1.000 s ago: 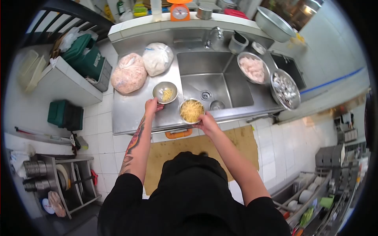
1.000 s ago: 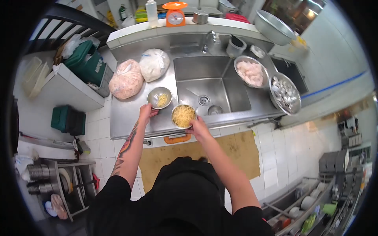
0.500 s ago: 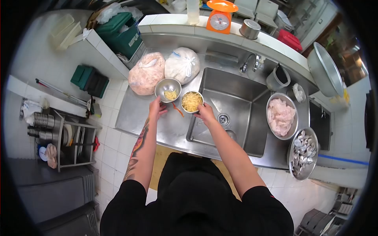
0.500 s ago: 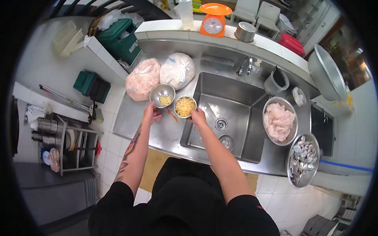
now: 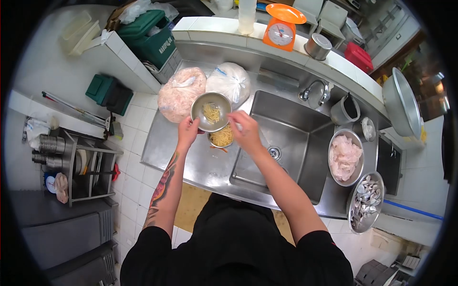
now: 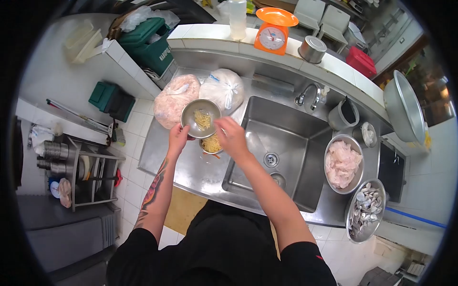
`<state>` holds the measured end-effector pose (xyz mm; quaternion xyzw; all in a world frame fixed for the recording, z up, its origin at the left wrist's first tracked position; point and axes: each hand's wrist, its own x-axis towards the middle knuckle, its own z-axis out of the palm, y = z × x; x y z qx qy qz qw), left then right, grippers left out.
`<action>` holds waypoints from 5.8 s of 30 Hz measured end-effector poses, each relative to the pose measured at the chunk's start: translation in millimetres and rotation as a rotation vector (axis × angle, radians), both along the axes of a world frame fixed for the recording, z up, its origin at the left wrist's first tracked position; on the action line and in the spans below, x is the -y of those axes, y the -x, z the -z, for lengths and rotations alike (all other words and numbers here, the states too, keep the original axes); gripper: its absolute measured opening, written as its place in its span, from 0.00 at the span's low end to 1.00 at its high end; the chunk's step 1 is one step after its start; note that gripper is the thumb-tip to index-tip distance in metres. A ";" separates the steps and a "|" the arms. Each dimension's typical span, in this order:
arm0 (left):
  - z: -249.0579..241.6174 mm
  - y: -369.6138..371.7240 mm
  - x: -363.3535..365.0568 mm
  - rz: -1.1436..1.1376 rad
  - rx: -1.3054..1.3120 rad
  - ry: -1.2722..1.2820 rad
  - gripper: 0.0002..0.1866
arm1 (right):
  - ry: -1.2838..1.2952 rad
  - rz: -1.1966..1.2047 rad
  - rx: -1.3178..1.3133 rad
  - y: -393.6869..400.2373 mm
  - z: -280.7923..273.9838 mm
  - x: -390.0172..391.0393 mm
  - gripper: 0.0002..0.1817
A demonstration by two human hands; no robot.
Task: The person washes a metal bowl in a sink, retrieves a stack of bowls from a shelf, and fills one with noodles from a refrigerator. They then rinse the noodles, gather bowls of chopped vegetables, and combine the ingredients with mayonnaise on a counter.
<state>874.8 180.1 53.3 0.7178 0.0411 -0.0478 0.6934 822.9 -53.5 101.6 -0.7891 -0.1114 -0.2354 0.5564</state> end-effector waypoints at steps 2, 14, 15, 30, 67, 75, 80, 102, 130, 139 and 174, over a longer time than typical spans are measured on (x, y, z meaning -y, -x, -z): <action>-1.7 8.4 15.9 0.034 0.037 -0.028 0.09 | 0.076 -0.071 0.091 -21.4 -8.9 -22.2 0.12; -14.7 11.4 13.8 0.072 0.783 -0.581 0.04 | 0.413 -0.001 0.045 -9.2 65.3 -58.4 0.06; -15.7 11.8 9.3 0.040 0.762 -0.632 0.03 | 0.415 0.001 0.042 -1.9 66.1 -56.8 0.06; -57.7 79.5 100.0 0.540 0.307 -0.405 0.16 | -0.210 0.405 -0.258 78.8 219.4 190.1 0.21; 79.4 -4.9 253.2 0.346 -0.354 -0.072 0.05 | -0.795 0.546 -0.693 -42.6 135.0 262.8 0.13; 88.8 -2.4 335.0 0.438 -0.389 0.019 0.06 | -0.361 0.440 -1.022 20.3 107.3 289.2 0.16; 80.4 -0.2 340.5 0.655 -0.387 -0.199 0.09 | -0.859 0.295 -0.916 56.3 122.1 288.6 0.13; 44.6 6.3 374.8 0.641 0.782 -0.404 0.23 | -1.063 0.355 -0.752 65.3 132.9 263.2 0.12; 50.8 -6.3 344.2 0.796 0.719 -0.483 0.14 | -1.162 0.345 -0.721 63.5 142.7 260.7 0.13; 72.1 -88.7 392.3 0.342 -0.373 0.196 0.30 | -1.239 0.404 -0.655 69.7 133.7 249.8 0.12; -4.0 261.2 292.8 1.651 -0.358 -0.106 0.10 | -0.246 1.212 -0.296 462.3 50.1 63.6 0.39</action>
